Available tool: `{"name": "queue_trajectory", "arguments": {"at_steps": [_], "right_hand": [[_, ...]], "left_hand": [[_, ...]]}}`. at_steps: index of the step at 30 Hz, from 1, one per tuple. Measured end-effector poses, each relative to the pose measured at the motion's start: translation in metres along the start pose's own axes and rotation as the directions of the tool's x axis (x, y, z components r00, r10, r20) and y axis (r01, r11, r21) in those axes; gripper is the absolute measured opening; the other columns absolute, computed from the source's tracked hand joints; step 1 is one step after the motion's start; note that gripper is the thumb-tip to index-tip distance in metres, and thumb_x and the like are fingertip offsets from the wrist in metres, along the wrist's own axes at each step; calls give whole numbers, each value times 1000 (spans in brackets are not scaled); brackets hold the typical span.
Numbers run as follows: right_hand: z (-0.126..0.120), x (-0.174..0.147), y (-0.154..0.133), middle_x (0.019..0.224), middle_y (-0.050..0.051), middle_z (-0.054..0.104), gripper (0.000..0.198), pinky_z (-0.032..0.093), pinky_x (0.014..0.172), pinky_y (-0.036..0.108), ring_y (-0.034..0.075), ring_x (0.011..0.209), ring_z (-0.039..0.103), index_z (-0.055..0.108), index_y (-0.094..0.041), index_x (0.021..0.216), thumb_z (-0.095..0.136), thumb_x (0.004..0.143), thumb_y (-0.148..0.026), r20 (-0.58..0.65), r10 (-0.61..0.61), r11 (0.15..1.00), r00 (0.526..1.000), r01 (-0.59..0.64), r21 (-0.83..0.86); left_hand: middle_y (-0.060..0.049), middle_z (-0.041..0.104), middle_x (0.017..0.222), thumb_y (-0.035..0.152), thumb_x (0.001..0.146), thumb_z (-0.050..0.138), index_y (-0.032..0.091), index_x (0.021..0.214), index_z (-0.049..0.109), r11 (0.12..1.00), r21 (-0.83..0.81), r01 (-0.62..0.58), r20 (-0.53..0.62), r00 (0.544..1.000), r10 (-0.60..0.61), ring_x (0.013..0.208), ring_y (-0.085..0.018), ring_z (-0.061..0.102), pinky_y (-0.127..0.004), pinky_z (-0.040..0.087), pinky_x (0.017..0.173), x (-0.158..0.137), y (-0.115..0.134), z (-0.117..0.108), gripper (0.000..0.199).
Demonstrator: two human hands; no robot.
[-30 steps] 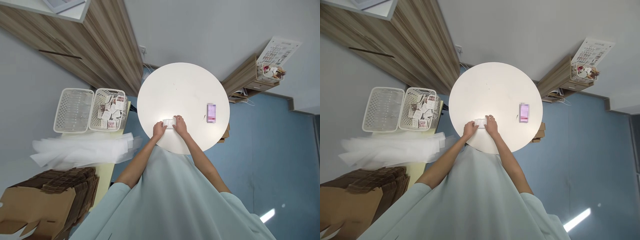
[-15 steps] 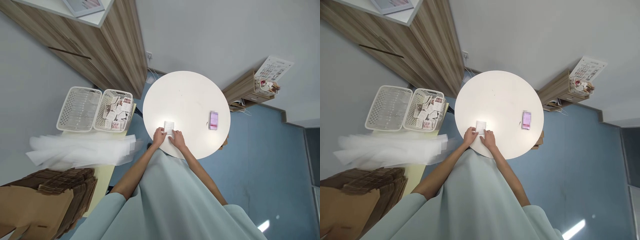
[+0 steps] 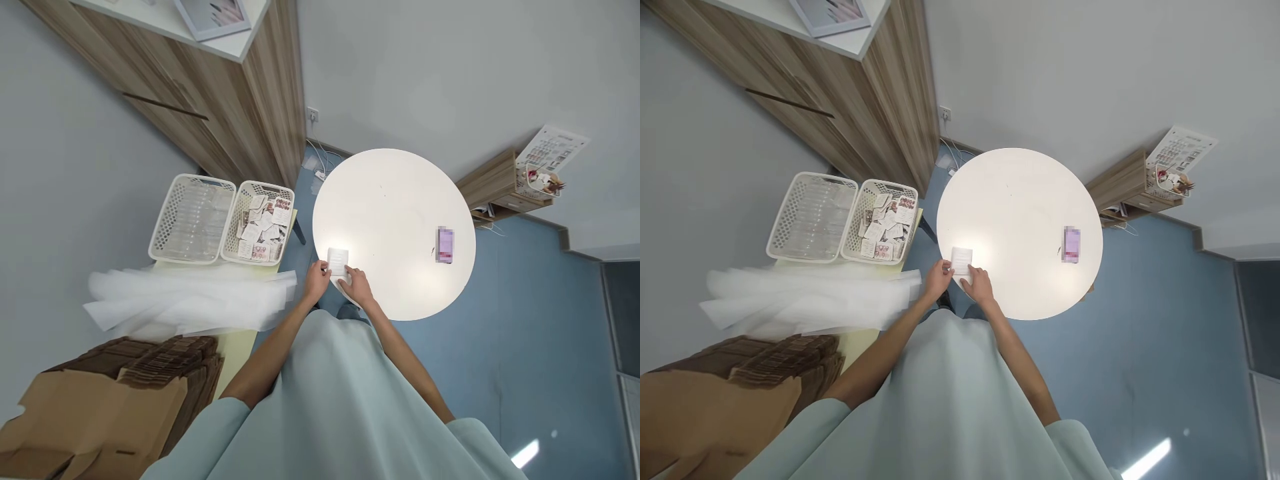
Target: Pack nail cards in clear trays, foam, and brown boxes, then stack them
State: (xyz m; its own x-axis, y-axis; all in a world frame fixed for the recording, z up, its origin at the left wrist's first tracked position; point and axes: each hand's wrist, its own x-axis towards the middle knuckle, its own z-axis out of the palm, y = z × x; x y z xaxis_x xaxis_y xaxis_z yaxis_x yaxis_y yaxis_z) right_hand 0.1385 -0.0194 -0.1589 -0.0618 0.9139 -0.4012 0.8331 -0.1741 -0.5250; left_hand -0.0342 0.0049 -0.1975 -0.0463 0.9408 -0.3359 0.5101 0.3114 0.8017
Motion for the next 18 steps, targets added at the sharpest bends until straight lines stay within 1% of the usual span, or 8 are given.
{"name": "queue_trajectory", "arguments": {"at_steps": [3,6,11,15,18], "right_hand": [[1,-15,-2,132,17,68,59,51,103,47,32,115,61,57,-17,151,63,97,-38,-78,33,990,996,-22,138],[6,-36,-10,129,15,69,54,53,98,46,30,107,63,61,-19,146,61,97,-43,-135,37,965,990,0,262],[8,-59,-28,118,9,73,37,54,87,42,26,96,64,70,-24,120,63,91,-46,-162,15,921,987,49,385],[0,-67,-38,109,5,73,21,51,76,35,23,90,63,66,-26,99,62,88,-43,-189,-2,873,982,94,478],[-5,-77,-44,105,4,73,16,48,73,33,21,88,62,64,-25,91,62,88,-41,-195,-11,822,981,120,557]], "left_hand": [[-11,71,119,21,97,63,19,112,68,999,-32,-32,-3,999,32,86,-20,71,-37,59,86,-14,-2,-10,16],[-10,71,119,23,98,60,21,113,69,996,-80,-31,-17,999,30,89,-21,72,-37,59,85,-36,-9,-23,18],[-8,75,115,24,94,60,22,111,70,988,-152,16,-61,998,-25,85,-20,72,-37,60,84,-70,-17,-40,20],[-6,77,104,27,92,60,23,111,70,981,-192,29,-131,990,-54,85,-20,72,-37,60,84,-90,-16,-52,22],[-5,76,100,31,92,59,23,112,71,982,-190,12,-189,981,-48,83,-20,72,-36,61,83,-108,-11,-60,24]]}}
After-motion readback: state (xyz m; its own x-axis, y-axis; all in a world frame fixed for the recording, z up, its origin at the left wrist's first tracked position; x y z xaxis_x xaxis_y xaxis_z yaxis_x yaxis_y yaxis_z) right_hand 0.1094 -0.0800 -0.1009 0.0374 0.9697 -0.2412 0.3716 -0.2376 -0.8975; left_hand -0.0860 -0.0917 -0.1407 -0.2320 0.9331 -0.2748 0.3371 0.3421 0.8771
